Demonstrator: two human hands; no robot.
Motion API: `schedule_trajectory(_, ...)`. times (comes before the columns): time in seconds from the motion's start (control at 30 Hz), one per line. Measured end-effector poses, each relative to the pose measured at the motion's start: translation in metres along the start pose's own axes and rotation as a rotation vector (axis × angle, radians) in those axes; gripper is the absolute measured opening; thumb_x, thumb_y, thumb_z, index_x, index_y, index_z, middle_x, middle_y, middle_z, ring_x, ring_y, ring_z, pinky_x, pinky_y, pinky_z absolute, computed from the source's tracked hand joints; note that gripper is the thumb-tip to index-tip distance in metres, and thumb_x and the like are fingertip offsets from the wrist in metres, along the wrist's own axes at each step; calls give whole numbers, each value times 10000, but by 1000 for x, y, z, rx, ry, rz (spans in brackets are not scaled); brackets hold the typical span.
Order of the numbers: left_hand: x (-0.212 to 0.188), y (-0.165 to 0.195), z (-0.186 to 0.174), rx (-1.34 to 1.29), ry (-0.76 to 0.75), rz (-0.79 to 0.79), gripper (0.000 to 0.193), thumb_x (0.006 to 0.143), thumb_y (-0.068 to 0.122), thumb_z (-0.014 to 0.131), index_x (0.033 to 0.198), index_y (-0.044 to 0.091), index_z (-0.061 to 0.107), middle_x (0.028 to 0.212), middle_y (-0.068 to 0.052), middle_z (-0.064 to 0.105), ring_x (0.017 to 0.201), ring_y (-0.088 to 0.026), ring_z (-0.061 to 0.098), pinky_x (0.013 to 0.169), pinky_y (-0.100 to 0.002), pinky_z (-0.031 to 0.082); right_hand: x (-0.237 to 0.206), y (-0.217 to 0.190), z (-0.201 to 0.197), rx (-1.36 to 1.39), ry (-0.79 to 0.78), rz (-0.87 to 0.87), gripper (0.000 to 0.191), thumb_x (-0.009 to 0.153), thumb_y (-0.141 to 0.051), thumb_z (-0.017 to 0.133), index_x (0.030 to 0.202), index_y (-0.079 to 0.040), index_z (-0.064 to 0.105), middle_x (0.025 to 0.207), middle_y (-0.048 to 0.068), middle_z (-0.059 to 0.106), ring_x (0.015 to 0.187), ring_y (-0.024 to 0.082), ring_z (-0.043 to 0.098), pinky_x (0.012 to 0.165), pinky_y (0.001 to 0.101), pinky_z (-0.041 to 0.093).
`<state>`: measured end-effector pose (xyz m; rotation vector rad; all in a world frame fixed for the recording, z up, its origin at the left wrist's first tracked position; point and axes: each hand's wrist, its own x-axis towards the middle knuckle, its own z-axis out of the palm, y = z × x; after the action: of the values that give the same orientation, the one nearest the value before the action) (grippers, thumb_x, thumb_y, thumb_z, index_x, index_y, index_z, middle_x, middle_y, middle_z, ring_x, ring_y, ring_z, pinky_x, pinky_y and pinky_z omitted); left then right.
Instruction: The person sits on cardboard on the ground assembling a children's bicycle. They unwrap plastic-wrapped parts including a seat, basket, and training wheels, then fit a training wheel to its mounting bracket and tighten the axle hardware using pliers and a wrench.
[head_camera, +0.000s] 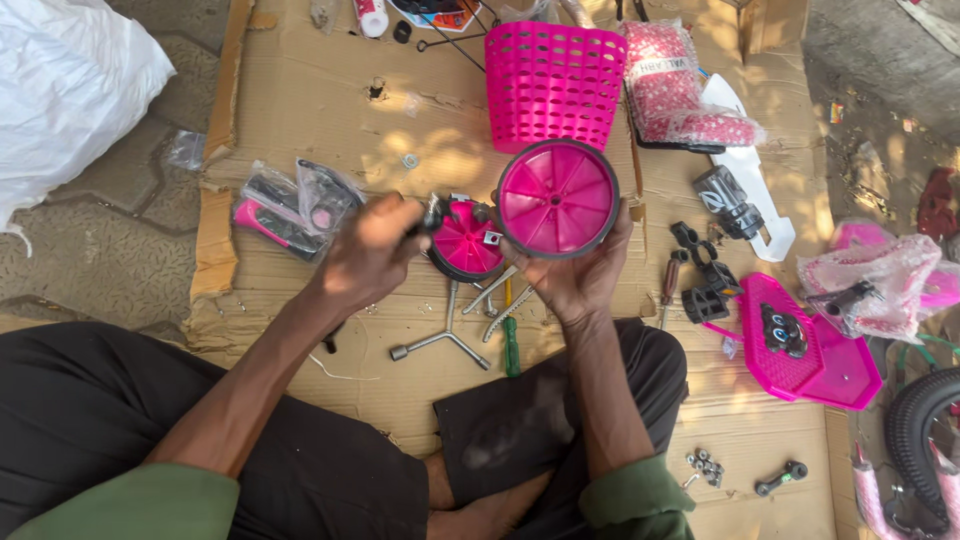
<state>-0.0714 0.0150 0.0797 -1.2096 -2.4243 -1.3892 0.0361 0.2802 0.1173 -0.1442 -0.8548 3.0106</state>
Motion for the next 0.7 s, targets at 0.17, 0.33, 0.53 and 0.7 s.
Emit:
schedule_trajectory(0.17,1,27,-25,-97,228,53,268,1047,193,625,1090,-61,551,859,-188,540,697,-313,587,623,-444,504,-7,23,17,-9,96,-45,955,853,-663,701,1577,-140,363,1585,192,411,1437,422,457,1093,650,476)
schedule_trajectory(0.33,5,34,-38,-101,256,112,421,1086,225,586,1369,-86,561,915,-192,659,787,-308,691,690,-416,571,-2,39,21,95,-3,-13,962,843,-607,765,1583,-131,375,1601,190,399,1463,415,431,1124,673,430)
schedule_trajectory(0.53,1,36,-39,-62,153,59,398,1026,237,636,1345,-1,632,801,-161,638,699,-300,664,657,-432,555,12,46,26,-73,17,-41,801,919,-458,752,1535,-82,403,1547,181,464,1432,380,472,1162,676,418)
schedule_trajectory(0.7,-2,34,-31,-101,129,94,376,1038,225,639,1361,37,606,778,-118,584,673,-288,625,634,-431,527,16,50,36,-204,-20,2,710,983,-368,708,1532,-71,368,1518,149,491,1413,319,503,1178,603,438)
